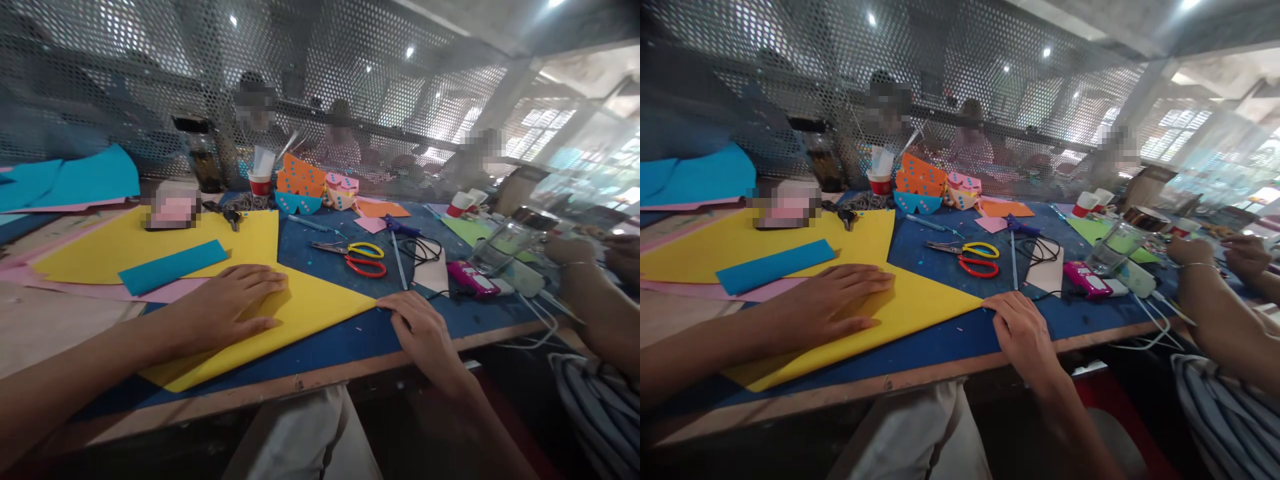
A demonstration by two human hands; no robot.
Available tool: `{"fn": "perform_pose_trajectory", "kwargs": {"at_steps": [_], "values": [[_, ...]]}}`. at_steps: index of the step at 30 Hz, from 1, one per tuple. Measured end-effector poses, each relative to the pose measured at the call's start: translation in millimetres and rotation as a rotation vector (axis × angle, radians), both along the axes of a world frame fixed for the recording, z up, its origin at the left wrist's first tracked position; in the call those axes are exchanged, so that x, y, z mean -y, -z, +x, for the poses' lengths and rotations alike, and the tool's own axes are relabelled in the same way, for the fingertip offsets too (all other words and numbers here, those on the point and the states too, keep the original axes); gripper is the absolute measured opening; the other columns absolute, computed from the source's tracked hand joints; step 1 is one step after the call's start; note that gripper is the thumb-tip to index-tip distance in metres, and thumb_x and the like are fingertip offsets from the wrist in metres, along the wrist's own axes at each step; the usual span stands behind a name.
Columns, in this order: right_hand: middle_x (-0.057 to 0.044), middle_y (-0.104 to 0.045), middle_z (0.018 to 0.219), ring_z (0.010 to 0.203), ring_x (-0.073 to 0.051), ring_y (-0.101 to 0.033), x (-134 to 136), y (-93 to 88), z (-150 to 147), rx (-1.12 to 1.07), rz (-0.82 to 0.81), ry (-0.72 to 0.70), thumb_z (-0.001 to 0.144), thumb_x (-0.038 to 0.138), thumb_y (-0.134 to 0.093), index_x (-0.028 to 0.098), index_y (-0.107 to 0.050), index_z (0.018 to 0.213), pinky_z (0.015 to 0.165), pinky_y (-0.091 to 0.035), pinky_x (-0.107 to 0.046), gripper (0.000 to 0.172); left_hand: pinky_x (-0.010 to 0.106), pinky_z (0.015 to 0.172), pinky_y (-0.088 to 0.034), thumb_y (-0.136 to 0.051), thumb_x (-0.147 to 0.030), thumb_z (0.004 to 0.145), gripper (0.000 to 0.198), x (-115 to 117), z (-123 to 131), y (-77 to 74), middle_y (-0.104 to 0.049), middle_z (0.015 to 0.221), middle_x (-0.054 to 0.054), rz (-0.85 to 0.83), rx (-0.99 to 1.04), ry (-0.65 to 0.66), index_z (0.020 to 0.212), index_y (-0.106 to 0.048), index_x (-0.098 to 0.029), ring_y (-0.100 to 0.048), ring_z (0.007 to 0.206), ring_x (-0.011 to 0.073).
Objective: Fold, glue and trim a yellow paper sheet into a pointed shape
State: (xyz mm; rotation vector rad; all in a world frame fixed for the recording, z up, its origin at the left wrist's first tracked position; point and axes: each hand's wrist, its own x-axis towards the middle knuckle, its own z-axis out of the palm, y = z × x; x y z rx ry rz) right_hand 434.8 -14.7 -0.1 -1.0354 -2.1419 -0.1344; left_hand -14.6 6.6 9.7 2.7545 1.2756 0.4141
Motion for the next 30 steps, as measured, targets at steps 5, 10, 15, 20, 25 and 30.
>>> {"fn": "perform_pose_trajectory", "kwargs": {"at_steps": [5,10,15,20,25,30], "values": [[-0.004,-0.094,0.114,0.106,-0.027,-0.089,0.6,-1.2,-0.6,0.007,-0.01,0.011,0.107,-0.002,-0.055,0.028,-0.088,0.117,0.1,-0.07,-0.045,0.046,0.057,0.142,-0.048,-0.052,-0.088,0.12,0.08,-0.5,-0.5,5.0,-0.076,0.178,0.009,-0.006,0.008,-0.016,0.174,-0.073,-0.034,-0.066,0.166,0.0402],[-0.005,-0.094,0.116,0.108,-0.028,-0.088,1.7,-1.5,-0.3,0.013,-0.035,0.003,0.106,-0.003,-0.055,0.028,-0.089,0.119,0.1,-0.069,-0.044,0.047,0.057,0.142,-0.049,-0.058,-0.087,0.117,0.078,0.9,1.4,-1.0,-0.078,0.176,0.01,-0.04,-0.005,-0.034,0.171,-0.076,-0.034,-0.067,0.166,0.0409],[-0.004,-0.094,0.116,0.11,-0.028,-0.088,1.7,-0.7,-0.8,-0.002,-0.044,0.007,0.108,-0.003,-0.056,0.028,-0.09,0.119,0.102,-0.067,-0.046,0.047,0.059,0.141,-0.05,-0.056,-0.088,0.117,0.08,0.0,0.6,-0.6,-0.078,0.177,0.01,-0.025,0.006,-0.033,0.175,-0.074,-0.035,-0.068,0.164,0.0416],[-0.005,-0.094,0.116,0.109,-0.028,-0.088,1.7,-3.4,-1.7,0.018,-0.037,0.006,0.108,-0.003,-0.055,0.027,-0.088,0.118,0.1,-0.068,-0.045,0.046,0.06,0.142,-0.048,-0.055,-0.083,0.121,0.077,-0.5,-1.5,1.1,-0.076,0.178,0.011,-0.045,0.001,-0.028,0.178,-0.071,-0.033,-0.065,0.167,0.0408],[-0.006,-0.094,0.117,0.109,-0.027,-0.088,2.3,-5.8,-2.2,0.034,-0.041,0.009,0.109,-0.003,-0.054,0.026,-0.089,0.119,0.102,-0.07,-0.044,0.046,0.064,0.143,-0.047,-0.061,-0.08,0.121,0.073,1.8,-1.4,-0.4,-0.075,0.18,0.009,-0.065,0.006,-0.036,0.175,-0.073,-0.033,-0.064,0.167,0.0429],[-0.006,-0.095,0.12,0.111,-0.027,-0.088,2.3,-4.8,-1.6,0.05,-0.054,0.016,0.111,-0.002,-0.054,0.028,-0.091,0.123,0.103,-0.07,-0.045,0.049,0.064,0.144,-0.047,-0.062,-0.079,0.121,0.07,3.7,-0.1,0.0,-0.076,0.178,0.008,-0.057,0.041,-0.057,0.174,-0.074,-0.035,-0.065,0.167,0.0421]]}}
